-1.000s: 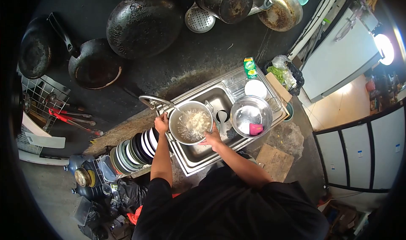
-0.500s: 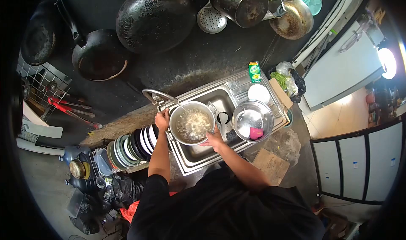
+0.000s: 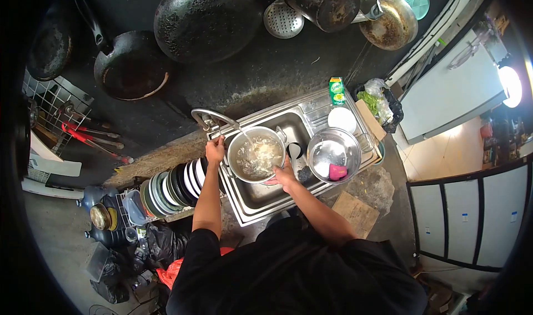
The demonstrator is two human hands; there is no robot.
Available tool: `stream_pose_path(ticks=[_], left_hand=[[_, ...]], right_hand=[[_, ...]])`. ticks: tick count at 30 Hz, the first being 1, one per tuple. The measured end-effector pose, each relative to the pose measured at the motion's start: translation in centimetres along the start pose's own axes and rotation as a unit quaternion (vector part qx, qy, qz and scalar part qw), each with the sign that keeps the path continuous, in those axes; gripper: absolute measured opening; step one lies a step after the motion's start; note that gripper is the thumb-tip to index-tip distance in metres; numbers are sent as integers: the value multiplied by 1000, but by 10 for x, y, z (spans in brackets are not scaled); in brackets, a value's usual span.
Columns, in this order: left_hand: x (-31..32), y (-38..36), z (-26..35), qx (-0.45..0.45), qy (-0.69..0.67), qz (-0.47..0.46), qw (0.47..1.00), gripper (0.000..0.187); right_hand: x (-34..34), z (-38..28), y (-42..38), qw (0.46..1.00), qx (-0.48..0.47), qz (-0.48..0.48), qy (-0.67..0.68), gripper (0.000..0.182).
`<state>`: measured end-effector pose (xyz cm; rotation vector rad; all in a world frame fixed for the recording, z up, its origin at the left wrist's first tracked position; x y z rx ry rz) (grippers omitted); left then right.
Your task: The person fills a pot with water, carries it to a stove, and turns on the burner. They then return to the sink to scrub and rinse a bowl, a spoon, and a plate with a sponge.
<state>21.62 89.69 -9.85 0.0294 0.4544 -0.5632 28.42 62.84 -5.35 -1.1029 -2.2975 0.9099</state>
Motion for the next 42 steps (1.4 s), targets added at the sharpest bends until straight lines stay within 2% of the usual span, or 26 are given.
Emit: stream_pose_path(ticks=[2,4,5,6,9,16,18,27,33,37,42], left_hand=[[5,8,-19,4,-21,-11,1000,35],[8,12,-20,-9,-154,-48,987,34],[7,10,-17,-55,-206,-68,975,32],[5,8,-13,-57,-205,-68,975,32],[1,4,-8,-147,-295,-82,941,32],[0,-3,-17,-151,-320,-80,932,32],[-1,-3,-15,-156,-331,-105,925,33],[-4,8,-28,-149,-311,-102,933,33],[-6,5,-23,-158,-297,-101,936,30],[-7,3,-21,-158,-279,-98,942,29],[-15,3,-1,-122,-293,-96,943,29]], right_hand=[[-2,3,6,1000,3,2,2,69],[-3,2,10,1000,-11,7,-6,67],[-4,2,11,1000,-7,4,-5,67],[-4,3,12,1000,-5,3,-4,67],[-6,6,15,1000,-7,1,8,66],[-3,-2,15,1000,-9,18,-3,63],[-4,-3,17,1000,-10,19,-8,63],[1,-3,19,1000,-8,18,-15,63],[5,-7,13,999,-25,18,-30,66],[6,-5,17,1000,-4,7,-17,66],[4,-2,23,1000,5,1,-24,66]])
Point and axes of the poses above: each hand's wrist, its own y-axis towards the middle knuckle, its own x-axis out of the palm, z = x × y, the point moved 1 cm from there along y, towards the middle knuckle, and after that the axes turned 14 degrees about -y, right-handed, at the moved point
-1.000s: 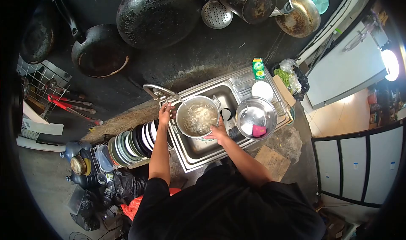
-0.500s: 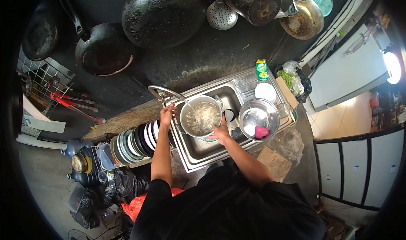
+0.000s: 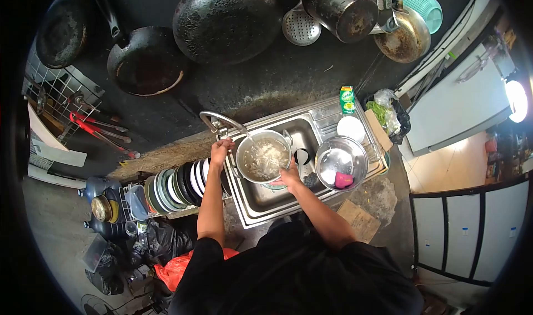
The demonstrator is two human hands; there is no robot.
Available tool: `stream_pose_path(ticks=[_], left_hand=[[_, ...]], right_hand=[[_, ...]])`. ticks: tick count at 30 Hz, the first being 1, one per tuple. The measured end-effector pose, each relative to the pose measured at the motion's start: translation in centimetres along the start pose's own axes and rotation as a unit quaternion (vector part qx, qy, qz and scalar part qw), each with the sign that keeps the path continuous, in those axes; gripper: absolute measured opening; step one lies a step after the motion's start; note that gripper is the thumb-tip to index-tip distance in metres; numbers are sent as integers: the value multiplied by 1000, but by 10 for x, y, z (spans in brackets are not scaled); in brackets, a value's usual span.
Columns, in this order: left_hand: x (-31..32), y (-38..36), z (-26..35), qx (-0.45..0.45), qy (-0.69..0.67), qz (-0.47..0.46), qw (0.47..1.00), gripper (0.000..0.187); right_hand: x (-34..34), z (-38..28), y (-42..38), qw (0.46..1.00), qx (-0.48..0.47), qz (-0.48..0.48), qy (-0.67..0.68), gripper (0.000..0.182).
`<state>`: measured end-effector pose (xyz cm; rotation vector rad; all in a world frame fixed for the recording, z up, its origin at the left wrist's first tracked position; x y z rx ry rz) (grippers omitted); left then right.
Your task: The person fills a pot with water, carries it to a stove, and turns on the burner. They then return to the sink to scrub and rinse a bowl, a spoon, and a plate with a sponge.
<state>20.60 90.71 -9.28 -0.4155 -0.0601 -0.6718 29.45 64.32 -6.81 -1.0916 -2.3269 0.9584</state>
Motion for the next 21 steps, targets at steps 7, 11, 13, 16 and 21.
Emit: stream_pose_path(ticks=[7,11,13,16,21], left_hand=[[13,0,40,-37,-74,-19,996,39],[20,2,42,-34,-87,3,996,41],[21,3,41,-43,-95,14,994,42],[18,5,40,-52,-100,31,993,42],[17,4,44,-42,-61,40,996,39]], right_hand=[[-3,4,3,999,-14,-24,22,64],[-1,6,9,999,-23,-23,32,67],[-2,6,9,999,-28,-30,33,67],[0,0,8,998,-29,-44,32,68],[6,-8,8,999,-15,-32,35,67]])
Point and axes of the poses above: each hand's wrist, its own y-axis towards the middle knuckle, its own x-axis out of the palm, z = x × y, the point moved 1 cm from there along y, towards the middle knuckle, and after that the axes turned 14 degrees about -y, right-handed, at the moved point
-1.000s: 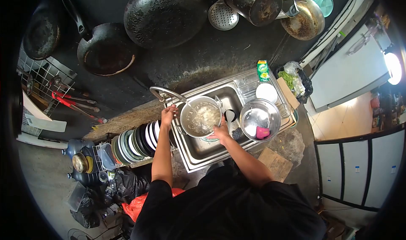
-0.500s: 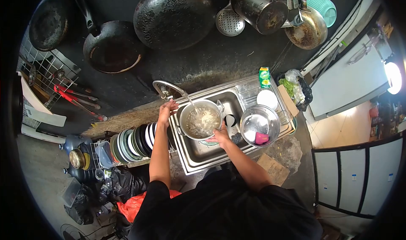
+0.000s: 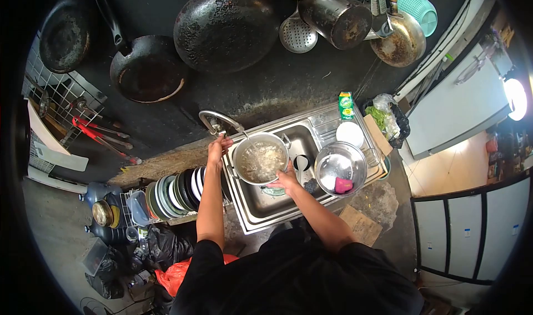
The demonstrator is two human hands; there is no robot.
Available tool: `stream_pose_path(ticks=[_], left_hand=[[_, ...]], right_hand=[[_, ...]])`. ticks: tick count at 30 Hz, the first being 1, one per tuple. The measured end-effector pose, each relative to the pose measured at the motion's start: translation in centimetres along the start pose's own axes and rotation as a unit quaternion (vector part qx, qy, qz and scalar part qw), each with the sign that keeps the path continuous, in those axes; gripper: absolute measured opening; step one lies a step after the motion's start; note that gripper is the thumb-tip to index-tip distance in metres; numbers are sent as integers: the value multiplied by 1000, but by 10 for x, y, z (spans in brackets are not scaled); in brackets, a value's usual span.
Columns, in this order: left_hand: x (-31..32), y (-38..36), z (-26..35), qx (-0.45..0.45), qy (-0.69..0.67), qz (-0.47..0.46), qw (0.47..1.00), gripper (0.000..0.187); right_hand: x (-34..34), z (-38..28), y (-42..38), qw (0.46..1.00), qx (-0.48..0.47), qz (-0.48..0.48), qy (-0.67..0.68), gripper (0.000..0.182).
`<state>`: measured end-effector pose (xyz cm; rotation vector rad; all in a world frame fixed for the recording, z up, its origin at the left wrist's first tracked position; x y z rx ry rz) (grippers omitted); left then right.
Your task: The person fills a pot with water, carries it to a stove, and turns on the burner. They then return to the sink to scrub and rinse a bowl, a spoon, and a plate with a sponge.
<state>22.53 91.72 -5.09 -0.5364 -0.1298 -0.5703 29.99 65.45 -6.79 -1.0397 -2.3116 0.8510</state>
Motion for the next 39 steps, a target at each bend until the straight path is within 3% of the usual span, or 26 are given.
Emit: stream_pose_path(ticks=[24,27,29,31,34,35,37,38,39], left_hand=[[-1,22,0,-32,-23,49,998,33],[0,26,9,-72,-78,41,994,35],[-1,31,13,-79,-160,-39,983,42],[-1,22,8,-71,-150,-58,984,45],[-11,-6,-19,143,25,12,989,52],[-13,-30,-19,130,141,61,980,64],[-21,-72,-30,80,252,70,962,85],[-29,-87,-46,79,256,45,962,89],[-7,-129,-26,-27,185,13,982,89]], right_hand=[[5,-11,12,1000,-14,-11,-17,63],[4,-13,12,1000,-11,-11,-17,64],[1,-11,14,1000,-6,-15,-18,64],[0,-6,14,1000,-13,-11,-3,66],[-6,0,12,999,-3,-45,9,78],[-8,1,9,999,-4,-43,13,78],[-14,2,-7,999,5,-39,24,77],[-17,-1,-17,998,25,-47,41,78],[-22,3,-25,998,29,-45,46,78]])
Point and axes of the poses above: each hand's wrist, its own y-axis towards the middle knuckle, its own x-axis out of the palm, z = x × y, the point moved 1 cm from there along y, towards the middle knuckle, and after that the axes turned 14 degrees about -y, right-handed, at the moved point
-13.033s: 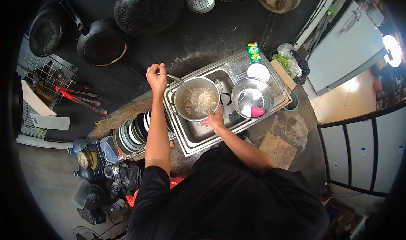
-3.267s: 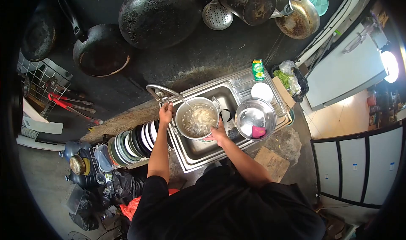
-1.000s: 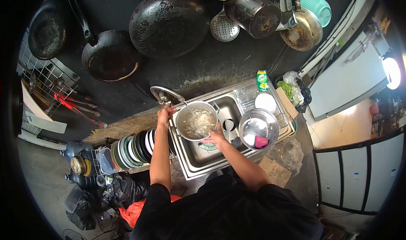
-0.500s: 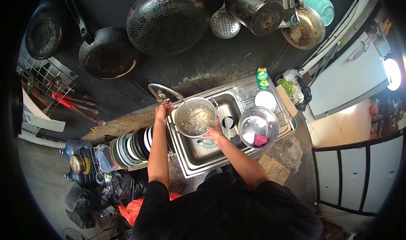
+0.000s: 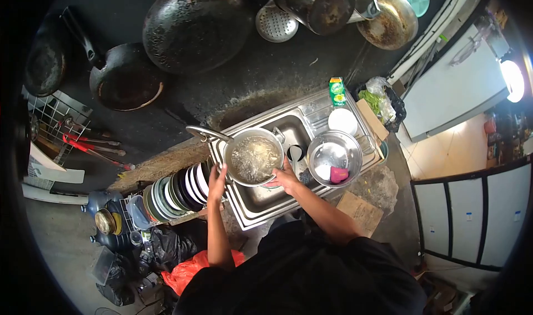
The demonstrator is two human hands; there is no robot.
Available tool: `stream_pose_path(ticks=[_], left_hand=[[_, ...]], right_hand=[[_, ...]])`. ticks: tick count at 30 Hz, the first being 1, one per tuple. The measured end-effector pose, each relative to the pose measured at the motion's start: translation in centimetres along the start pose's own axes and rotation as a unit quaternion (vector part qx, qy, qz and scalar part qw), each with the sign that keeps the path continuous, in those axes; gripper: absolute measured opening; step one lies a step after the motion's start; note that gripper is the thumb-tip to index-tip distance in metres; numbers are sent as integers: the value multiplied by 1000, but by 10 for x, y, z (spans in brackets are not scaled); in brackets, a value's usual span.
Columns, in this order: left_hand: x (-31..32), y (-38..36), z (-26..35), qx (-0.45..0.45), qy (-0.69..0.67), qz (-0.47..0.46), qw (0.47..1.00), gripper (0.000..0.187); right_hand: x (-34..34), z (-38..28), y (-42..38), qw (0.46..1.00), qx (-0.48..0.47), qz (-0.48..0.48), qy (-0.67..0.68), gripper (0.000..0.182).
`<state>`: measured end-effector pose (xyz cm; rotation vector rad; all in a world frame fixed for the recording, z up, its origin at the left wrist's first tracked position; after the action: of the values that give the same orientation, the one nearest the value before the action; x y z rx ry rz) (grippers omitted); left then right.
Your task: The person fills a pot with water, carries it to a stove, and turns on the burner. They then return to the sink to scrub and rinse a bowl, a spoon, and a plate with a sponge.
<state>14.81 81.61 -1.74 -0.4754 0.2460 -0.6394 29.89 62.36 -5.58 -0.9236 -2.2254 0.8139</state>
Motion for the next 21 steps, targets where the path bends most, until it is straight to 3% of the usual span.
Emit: stream_pose_path(ticks=[1,2,7,12,16,21], left_hand=[[6,-20,-1,-43,-71,-59,995,88],[13,-28,-13,-89,-99,-57,989,77],[35,-76,-18,-46,-177,-73,980,49],[70,-134,6,-15,-106,-63,992,50],[119,-188,17,4,-106,-128,986,47],[195,-249,14,10,-65,-208,976,44]], right_hand=[[-5,2,-6,1000,-14,-17,-13,79],[-9,2,-14,999,-28,-34,-26,79],[-29,-5,-84,996,-42,-12,-84,83],[-68,16,-149,997,-60,-31,-28,83],[-115,24,-218,996,-88,-34,-11,82],[-196,56,-284,985,-165,36,-44,84]])
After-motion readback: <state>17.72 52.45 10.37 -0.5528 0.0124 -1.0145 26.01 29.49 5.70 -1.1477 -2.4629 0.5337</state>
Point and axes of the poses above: each hand's wrist, its own y-axis towards the middle knuckle, its own x-axis out of the palm, z = x × y, the point moved 1 cm from there along y, towards the middle knuckle, and after that the axes turned 14 degrees about -y, right-handed, at the moved point
